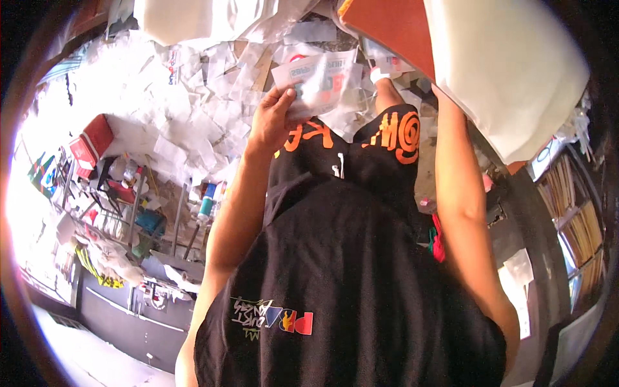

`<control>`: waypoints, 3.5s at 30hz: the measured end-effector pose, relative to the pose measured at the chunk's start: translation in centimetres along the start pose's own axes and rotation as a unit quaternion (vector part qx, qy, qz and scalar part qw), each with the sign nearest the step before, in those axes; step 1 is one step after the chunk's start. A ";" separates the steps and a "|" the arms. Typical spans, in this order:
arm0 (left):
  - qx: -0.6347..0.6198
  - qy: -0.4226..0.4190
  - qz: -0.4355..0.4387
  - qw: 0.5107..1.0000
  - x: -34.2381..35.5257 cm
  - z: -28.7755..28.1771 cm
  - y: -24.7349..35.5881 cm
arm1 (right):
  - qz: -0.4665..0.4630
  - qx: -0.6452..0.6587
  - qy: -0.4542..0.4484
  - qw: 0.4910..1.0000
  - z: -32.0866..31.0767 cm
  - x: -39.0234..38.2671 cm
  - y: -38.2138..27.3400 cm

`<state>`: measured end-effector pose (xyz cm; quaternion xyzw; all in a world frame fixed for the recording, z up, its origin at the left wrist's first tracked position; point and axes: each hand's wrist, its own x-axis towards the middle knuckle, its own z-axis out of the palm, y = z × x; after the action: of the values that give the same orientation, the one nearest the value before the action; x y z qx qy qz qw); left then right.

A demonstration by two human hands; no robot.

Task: The person aligns a graphic transfer onto white tote bags one at a time and operates a heat press machine by hand to apply the design.

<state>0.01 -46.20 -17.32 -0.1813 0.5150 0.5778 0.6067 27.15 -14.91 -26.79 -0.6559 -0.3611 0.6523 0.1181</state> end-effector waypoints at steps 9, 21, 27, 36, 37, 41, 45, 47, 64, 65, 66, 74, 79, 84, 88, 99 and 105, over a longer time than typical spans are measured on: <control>-0.055 -0.179 -0.098 0.978 -7.3 6.8 2.4 | -0.018 -0.085 -0.150 0.985 4.7 -10.6 0.1; 0.105 -0.276 0.029 0.955 -14.6 12.8 9.1 | -0.147 0.137 -0.113 0.973 -5.3 -33.1 -11.1; 0.087 -0.341 0.006 0.936 -17.1 17.6 9.0 | -0.331 0.085 -0.013 0.940 -8.1 -40.9 -16.6; 0.103 -0.431 0.035 0.896 -19.1 21.3 9.4 | -0.408 0.053 0.066 0.909 -9.1 -46.0 -18.4; 0.111 -0.431 0.057 0.894 -19.2 21.7 9.5 | -0.421 0.051 0.071 0.903 -8.9 -46.2 -18.6; 0.218 -0.408 0.131 0.877 -19.7 22.9 10.5 | -0.427 0.028 0.148 0.892 -7.1 -46.4 -20.3; 0.156 -0.340 0.229 0.898 -20.3 23.2 11.2 | -0.451 0.043 0.155 0.878 -8.2 -44.8 -18.9; 0.259 -0.312 0.279 0.871 -19.9 22.7 11.8 | -0.455 0.050 0.157 0.875 -8.2 -44.0 -18.6; 0.334 -0.216 0.379 0.836 -17.3 24.5 15.0 | -0.477 0.077 0.050 0.874 -9.8 -41.2 -20.1; 0.337 -0.190 0.403 0.829 -17.2 25.0 15.0 | -0.448 0.098 0.034 0.888 -10.0 -40.7 -20.2; 0.324 -0.170 0.384 0.848 -17.2 25.6 15.0 | -0.418 0.118 0.022 0.900 -10.2 -40.1 -20.2; 0.419 -0.185 0.434 0.776 -14.0 25.3 16.4 | -0.421 0.107 0.085 0.897 -8.9 -35.6 -20.1; 0.357 -0.129 0.322 0.867 -14.0 26.5 16.2 | -0.398 0.126 0.088 0.904 -9.1 -34.2 -20.0; 0.389 -0.087 0.345 0.850 -13.0 27.6 16.3 | -0.404 0.153 0.090 0.898 -8.6 -32.9 -21.1; 0.446 -0.051 0.421 0.788 -11.0 29.4 16.0 | -0.442 0.121 0.122 0.880 -7.6 -29.1 -21.1; 0.630 0.021 0.657 0.414 1.9 37.5 19.4 | -0.575 -0.175 0.321 0.732 -7.4 -13.6 -28.3; 0.697 0.081 0.628 0.336 3.7 38.4 19.6 | -0.507 -0.332 0.361 0.709 -7.7 -10.7 -28.3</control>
<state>-2.13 -7.79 2.47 0.6388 0.7387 0.2016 -0.0743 26.52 0.95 0.11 -0.5564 -0.7626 0.0454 0.3268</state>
